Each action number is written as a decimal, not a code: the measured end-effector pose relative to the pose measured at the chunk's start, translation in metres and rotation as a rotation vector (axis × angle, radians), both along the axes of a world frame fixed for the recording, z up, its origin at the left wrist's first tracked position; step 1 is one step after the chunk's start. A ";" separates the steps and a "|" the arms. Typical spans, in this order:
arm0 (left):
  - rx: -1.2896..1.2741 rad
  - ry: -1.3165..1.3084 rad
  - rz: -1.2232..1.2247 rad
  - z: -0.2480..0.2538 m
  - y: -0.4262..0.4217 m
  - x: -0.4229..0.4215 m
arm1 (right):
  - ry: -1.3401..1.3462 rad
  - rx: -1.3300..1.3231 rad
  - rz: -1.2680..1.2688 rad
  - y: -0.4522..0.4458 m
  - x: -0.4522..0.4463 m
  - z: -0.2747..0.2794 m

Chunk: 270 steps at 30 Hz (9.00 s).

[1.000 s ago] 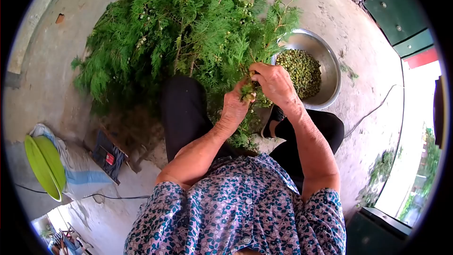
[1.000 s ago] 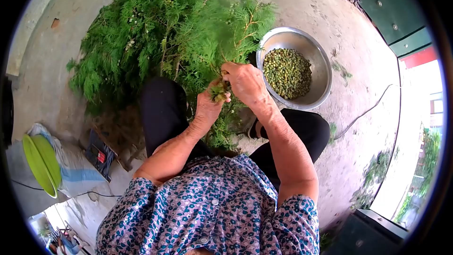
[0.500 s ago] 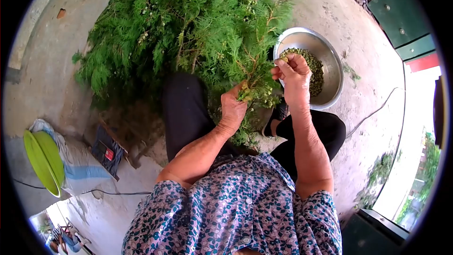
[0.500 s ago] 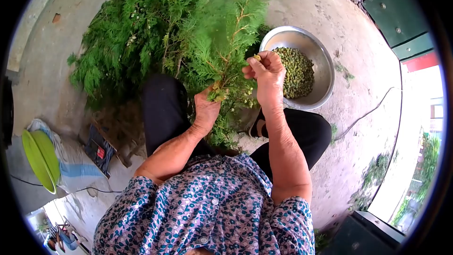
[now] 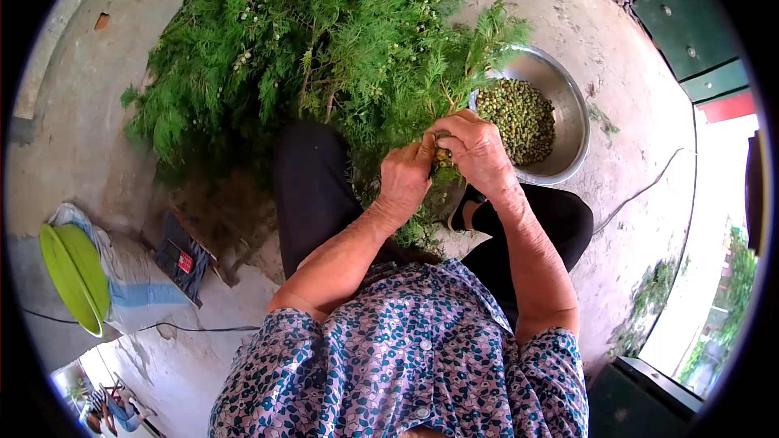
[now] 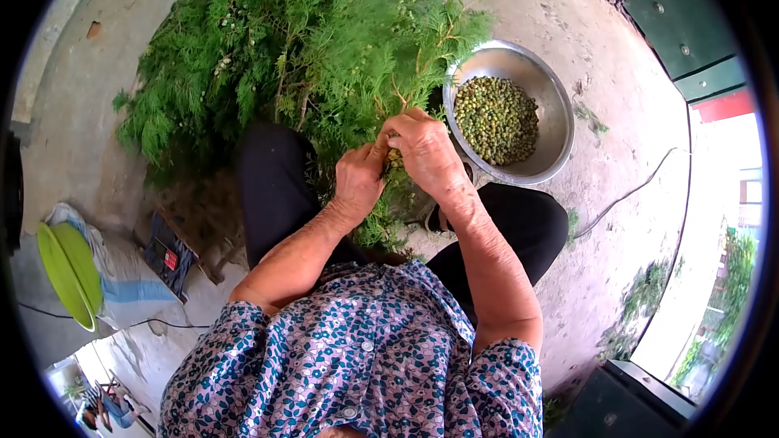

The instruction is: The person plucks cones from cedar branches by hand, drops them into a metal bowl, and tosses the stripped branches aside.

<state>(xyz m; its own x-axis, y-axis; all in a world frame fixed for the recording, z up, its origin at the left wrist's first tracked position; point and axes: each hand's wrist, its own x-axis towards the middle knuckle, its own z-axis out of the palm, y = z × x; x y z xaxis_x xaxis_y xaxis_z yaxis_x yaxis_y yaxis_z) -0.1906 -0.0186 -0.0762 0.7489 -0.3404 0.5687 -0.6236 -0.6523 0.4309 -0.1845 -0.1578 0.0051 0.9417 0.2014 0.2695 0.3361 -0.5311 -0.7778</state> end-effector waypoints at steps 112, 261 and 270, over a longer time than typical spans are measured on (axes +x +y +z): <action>-0.201 0.657 -0.298 0.012 0.014 0.012 | 0.113 0.104 -0.299 0.005 -0.023 -0.057; -1.265 1.206 0.009 -0.026 0.018 0.027 | 0.196 1.268 -0.827 -0.159 0.001 -0.053; -1.597 1.055 -0.047 -0.012 0.035 0.059 | 0.371 1.171 -0.576 -0.082 -0.025 -0.062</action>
<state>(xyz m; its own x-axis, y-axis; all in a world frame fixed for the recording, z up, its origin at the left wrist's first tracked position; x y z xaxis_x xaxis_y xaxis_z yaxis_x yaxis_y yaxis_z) -0.1315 0.0162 -0.0883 0.9561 -0.0649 -0.2857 0.2513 0.6832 0.6856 -0.2099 -0.2397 -0.0568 0.8679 -0.4128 -0.2765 -0.0341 0.5057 -0.8620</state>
